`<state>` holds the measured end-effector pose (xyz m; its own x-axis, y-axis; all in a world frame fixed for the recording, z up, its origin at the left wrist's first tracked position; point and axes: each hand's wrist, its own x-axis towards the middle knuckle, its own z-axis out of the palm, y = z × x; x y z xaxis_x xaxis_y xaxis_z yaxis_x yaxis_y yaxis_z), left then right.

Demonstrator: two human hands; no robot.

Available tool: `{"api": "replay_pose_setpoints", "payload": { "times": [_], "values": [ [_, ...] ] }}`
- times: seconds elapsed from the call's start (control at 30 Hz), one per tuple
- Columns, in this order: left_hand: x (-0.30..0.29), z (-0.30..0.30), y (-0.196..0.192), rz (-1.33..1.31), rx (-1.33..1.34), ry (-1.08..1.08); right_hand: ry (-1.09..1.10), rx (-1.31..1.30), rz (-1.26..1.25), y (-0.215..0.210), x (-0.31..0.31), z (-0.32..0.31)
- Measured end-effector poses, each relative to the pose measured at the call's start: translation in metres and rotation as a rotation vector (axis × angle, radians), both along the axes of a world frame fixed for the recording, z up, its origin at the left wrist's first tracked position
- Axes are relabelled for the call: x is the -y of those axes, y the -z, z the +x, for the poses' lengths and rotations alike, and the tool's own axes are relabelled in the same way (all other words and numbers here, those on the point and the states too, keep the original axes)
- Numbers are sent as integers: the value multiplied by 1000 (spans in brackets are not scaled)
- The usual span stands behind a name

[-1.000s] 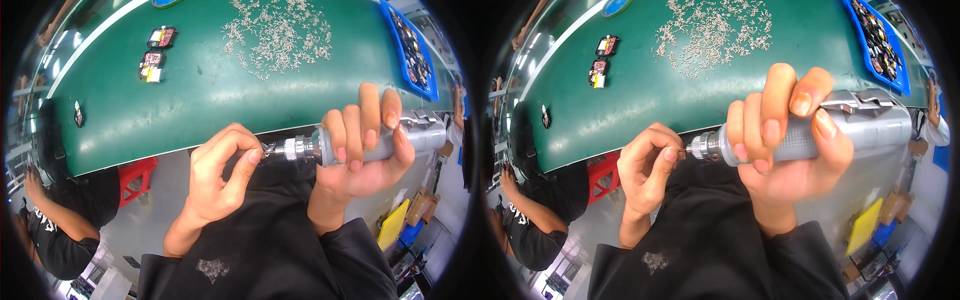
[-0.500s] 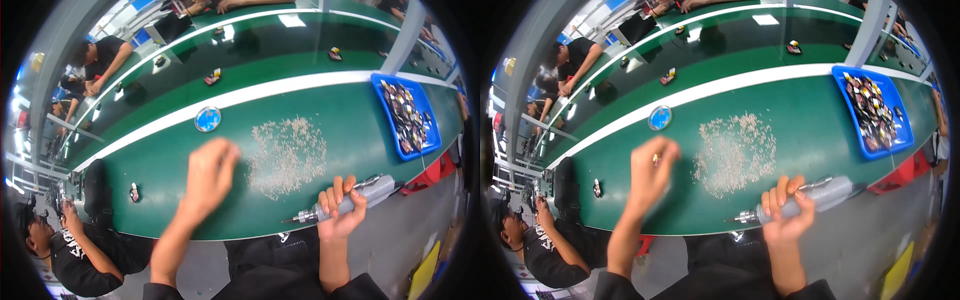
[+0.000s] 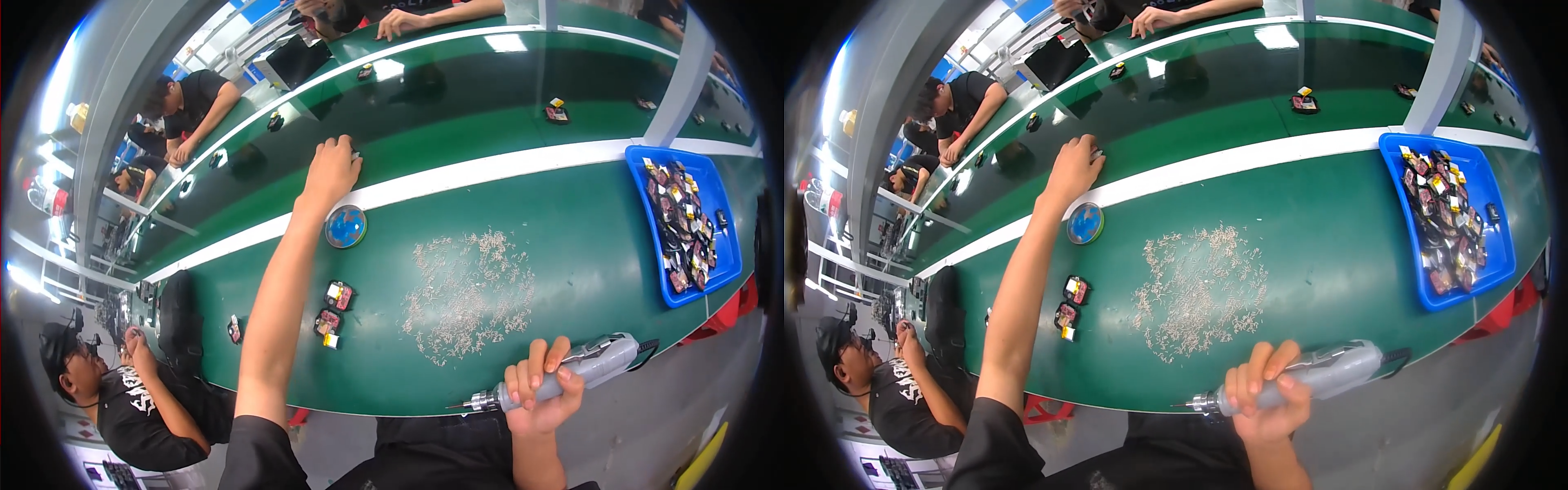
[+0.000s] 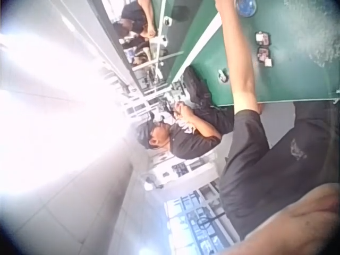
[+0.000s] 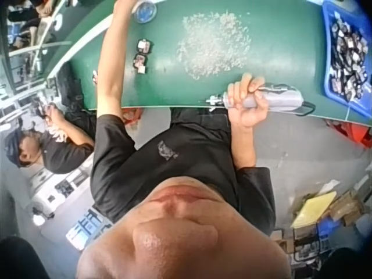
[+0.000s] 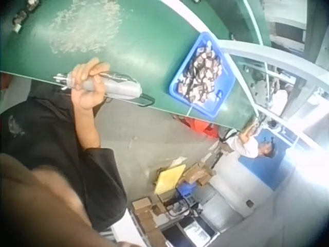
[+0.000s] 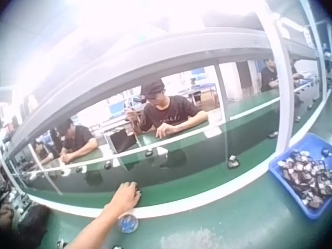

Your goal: Use an electric screwdriver to fasten screws into small electronic circuit board assemblies on a production line.

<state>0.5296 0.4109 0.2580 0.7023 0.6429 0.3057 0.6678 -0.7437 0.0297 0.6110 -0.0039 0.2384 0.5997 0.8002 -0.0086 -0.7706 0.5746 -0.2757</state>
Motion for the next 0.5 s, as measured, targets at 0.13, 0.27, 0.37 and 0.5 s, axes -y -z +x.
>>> {"api": "replay_pose_setpoints", "payload": {
  "times": [0.13, 0.27, 0.37, 0.5],
  "values": [
    [11, -22, -10, -23, -47, 64, -5, 11, -7, -4, 3, -2],
    [114, -54, -29, -17, 124, 294, 5, 26, -25, 1, 9, -1],
    [209, -98, -24, -185, 119, 371, -8, 39, -67, 4, 7, -3],
    [292, -142, -13, -236, 85, 397, -18, 55, -38, -2, 12, -14]
  ]
}}
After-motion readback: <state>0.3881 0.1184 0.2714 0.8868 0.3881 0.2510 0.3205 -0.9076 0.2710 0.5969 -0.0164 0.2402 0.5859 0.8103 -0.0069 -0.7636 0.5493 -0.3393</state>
